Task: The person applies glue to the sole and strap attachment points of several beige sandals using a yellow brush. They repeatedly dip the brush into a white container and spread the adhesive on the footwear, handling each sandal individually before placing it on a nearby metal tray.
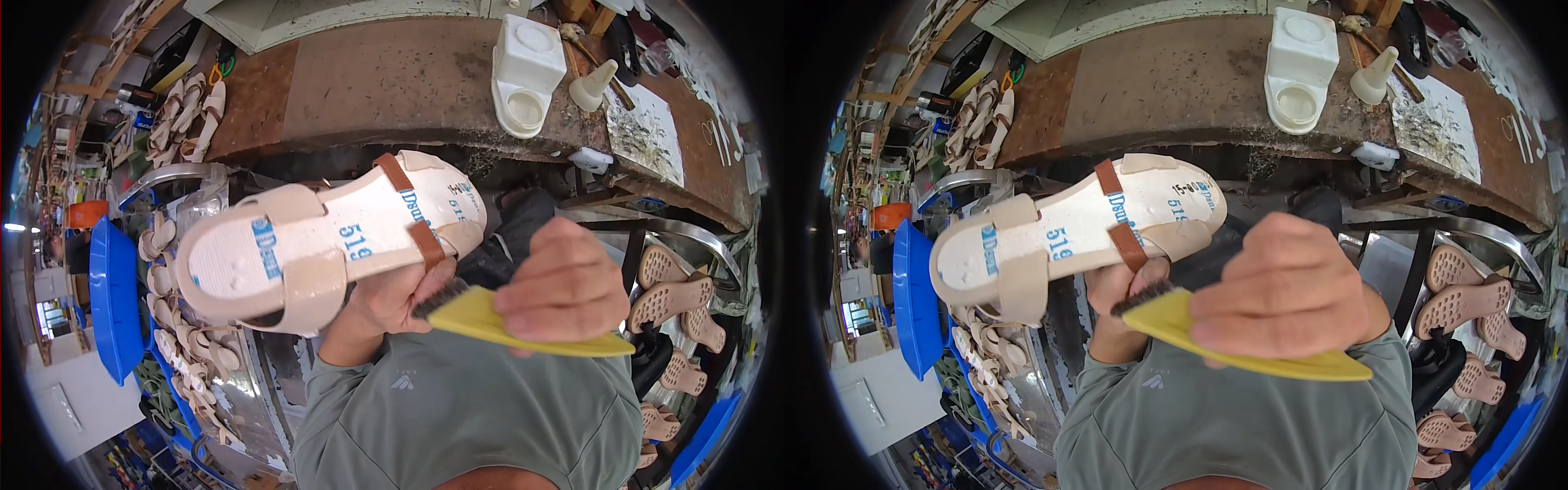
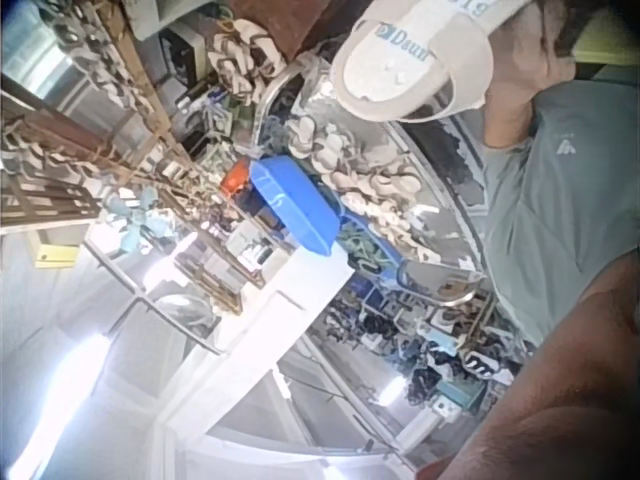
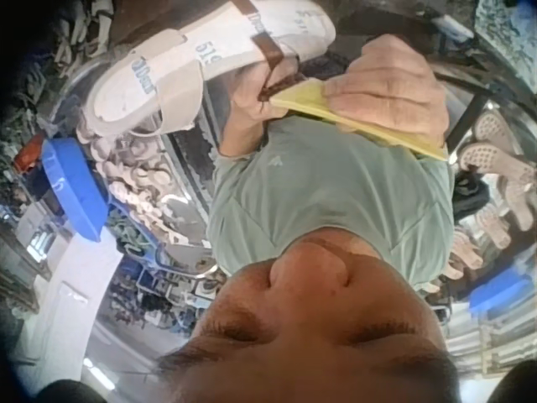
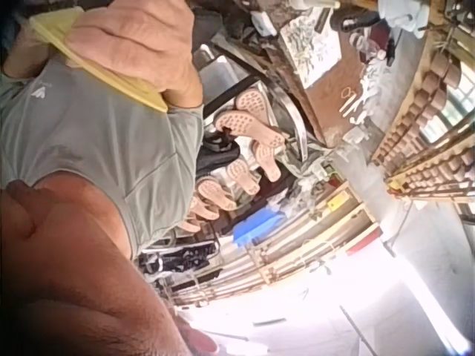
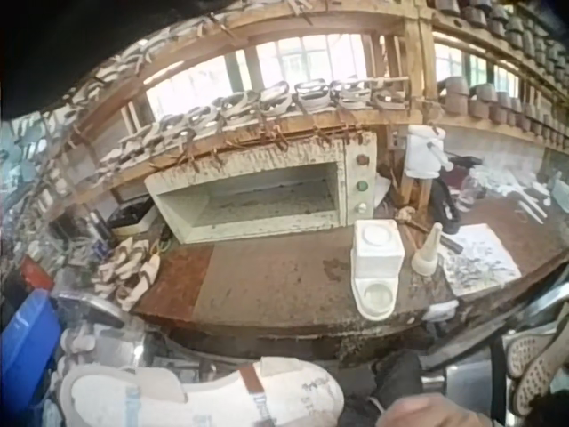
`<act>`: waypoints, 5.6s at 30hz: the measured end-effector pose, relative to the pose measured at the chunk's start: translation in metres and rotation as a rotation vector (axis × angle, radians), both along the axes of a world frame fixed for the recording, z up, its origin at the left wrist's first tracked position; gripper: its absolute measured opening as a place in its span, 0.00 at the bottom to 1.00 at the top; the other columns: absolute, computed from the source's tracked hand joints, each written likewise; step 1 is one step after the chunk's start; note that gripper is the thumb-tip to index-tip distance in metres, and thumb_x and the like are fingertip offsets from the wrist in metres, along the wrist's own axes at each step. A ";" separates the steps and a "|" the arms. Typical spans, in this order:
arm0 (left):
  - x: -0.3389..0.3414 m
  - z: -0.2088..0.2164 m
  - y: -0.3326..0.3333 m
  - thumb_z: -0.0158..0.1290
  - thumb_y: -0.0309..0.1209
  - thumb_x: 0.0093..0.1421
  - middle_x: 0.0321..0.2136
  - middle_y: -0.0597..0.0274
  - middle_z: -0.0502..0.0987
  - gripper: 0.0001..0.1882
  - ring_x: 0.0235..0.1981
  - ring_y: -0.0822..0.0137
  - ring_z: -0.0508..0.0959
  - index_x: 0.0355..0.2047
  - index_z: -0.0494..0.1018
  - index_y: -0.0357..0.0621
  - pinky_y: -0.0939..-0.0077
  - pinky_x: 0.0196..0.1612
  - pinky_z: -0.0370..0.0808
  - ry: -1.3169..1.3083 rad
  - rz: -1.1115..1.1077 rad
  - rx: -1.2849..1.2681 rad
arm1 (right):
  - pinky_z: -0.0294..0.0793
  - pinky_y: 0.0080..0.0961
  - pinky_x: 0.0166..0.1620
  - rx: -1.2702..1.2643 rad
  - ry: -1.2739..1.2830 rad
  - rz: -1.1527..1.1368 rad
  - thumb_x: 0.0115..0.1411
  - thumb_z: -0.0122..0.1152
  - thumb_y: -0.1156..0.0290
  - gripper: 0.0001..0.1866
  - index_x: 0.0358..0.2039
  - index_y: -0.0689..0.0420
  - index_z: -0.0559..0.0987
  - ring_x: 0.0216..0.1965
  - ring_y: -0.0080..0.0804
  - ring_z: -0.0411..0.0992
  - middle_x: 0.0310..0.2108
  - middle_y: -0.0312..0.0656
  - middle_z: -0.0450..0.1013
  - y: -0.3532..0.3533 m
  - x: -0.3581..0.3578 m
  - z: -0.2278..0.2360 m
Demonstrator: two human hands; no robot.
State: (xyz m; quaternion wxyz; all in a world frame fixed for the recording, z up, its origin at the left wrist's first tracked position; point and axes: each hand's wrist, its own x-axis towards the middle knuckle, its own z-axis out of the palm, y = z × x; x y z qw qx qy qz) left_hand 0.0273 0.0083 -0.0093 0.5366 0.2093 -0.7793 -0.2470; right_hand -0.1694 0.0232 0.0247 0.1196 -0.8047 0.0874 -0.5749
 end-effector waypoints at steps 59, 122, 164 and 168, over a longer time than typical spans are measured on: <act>-0.028 -0.073 -0.085 0.50 0.29 0.50 0.47 0.33 0.66 0.10 0.46 0.53 0.70 0.24 0.66 0.30 0.63 0.50 0.66 0.706 -0.418 0.940 | 0.68 0.18 0.20 1.262 -0.411 -0.636 0.55 0.59 0.75 0.07 0.31 0.65 0.77 0.20 0.17 0.66 0.21 0.36 0.71 -0.072 -0.109 -0.112; -0.001 0.019 0.003 0.47 0.24 0.50 0.22 0.50 0.70 0.08 0.22 0.62 0.67 0.18 0.66 0.33 0.70 0.27 0.64 0.393 -0.528 0.536 | 0.65 0.25 0.21 0.327 -0.311 -0.036 0.43 0.66 0.74 0.08 0.23 0.65 0.78 0.18 0.33 0.73 0.20 0.45 0.75 0.009 -0.005 -0.002; -0.003 0.020 0.009 0.47 0.27 0.50 0.26 0.47 0.71 0.10 0.27 0.62 0.69 0.16 0.65 0.32 0.70 0.36 0.66 0.508 -0.402 0.806 | 0.67 0.22 0.22 0.433 -0.364 0.042 0.42 0.68 0.73 0.10 0.24 0.65 0.78 0.20 0.33 0.73 0.20 0.45 0.74 0.002 -0.003 -0.013; -0.003 0.020 0.010 0.48 0.28 0.50 0.28 0.46 0.71 0.11 0.28 0.61 0.70 0.16 0.65 0.32 0.70 0.37 0.67 0.497 -0.390 0.827 | 0.66 0.22 0.21 0.399 -0.280 0.109 0.42 0.69 0.72 0.11 0.23 0.64 0.78 0.19 0.33 0.73 0.19 0.44 0.74 0.008 -0.013 -0.013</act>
